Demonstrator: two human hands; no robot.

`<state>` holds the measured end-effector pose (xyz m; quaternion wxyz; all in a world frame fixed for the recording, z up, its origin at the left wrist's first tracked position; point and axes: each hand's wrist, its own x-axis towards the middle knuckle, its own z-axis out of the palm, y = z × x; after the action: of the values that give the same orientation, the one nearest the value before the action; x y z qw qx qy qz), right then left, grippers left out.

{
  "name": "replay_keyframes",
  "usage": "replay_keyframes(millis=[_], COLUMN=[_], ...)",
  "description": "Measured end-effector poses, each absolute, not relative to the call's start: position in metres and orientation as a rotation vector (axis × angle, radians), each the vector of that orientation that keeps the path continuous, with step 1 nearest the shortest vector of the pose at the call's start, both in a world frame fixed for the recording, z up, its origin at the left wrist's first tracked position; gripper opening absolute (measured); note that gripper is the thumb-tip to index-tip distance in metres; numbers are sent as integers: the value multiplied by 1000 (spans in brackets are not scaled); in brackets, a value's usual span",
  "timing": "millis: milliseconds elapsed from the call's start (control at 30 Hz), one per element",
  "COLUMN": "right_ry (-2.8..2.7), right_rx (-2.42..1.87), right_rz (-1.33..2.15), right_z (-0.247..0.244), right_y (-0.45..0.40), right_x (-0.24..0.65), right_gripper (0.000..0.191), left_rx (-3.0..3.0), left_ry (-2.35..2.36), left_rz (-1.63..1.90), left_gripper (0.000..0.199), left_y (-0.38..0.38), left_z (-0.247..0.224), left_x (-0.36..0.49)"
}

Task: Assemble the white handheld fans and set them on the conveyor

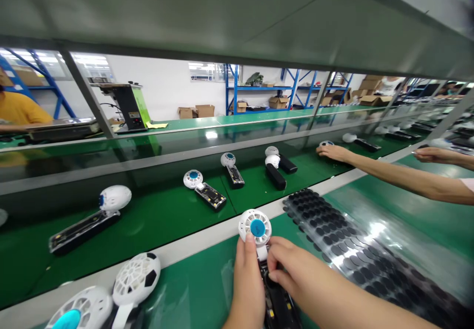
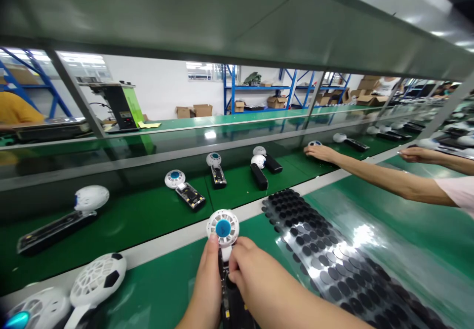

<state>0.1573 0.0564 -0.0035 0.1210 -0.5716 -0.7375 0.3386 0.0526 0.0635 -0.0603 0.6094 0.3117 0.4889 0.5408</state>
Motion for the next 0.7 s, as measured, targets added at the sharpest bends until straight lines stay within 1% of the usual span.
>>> replay_keyframes(millis=[233,333,400,467,533,567,633,700], right_ry=[-2031,-1883,-1768,-1708,-1704,-1698,-1647,-1581], right_rx=[-1480,-1476,-1456,-1449,-1525,-1587,-1701,-1810], right_rz=[918,990,1149,1253,1178,1074,883,696], right_z=[-30,-32,-28,-23,-20,-19,-19,-22], right_y=[48,48,51,59,75,87,119,157], right_x=[167,167,171,180,196,206,228,248], right_gripper=[21,28,35,36,31,29,29,35], left_rx=[697,692,701,719,765,794,800,685], left_ry=[997,963,936,899,910,946,1011,1000], left_rz=[1253,1240,1224,1197,1143,1107,1071,1116], left_gripper=[45,50,58,80,102,108,109,104], left_y=[64,66,67,69,73,76,80,82], left_z=[-61,-64,-70,-78,-85,-86,-82,-72], left_x=[51,54,54,52,48,45,40,37])
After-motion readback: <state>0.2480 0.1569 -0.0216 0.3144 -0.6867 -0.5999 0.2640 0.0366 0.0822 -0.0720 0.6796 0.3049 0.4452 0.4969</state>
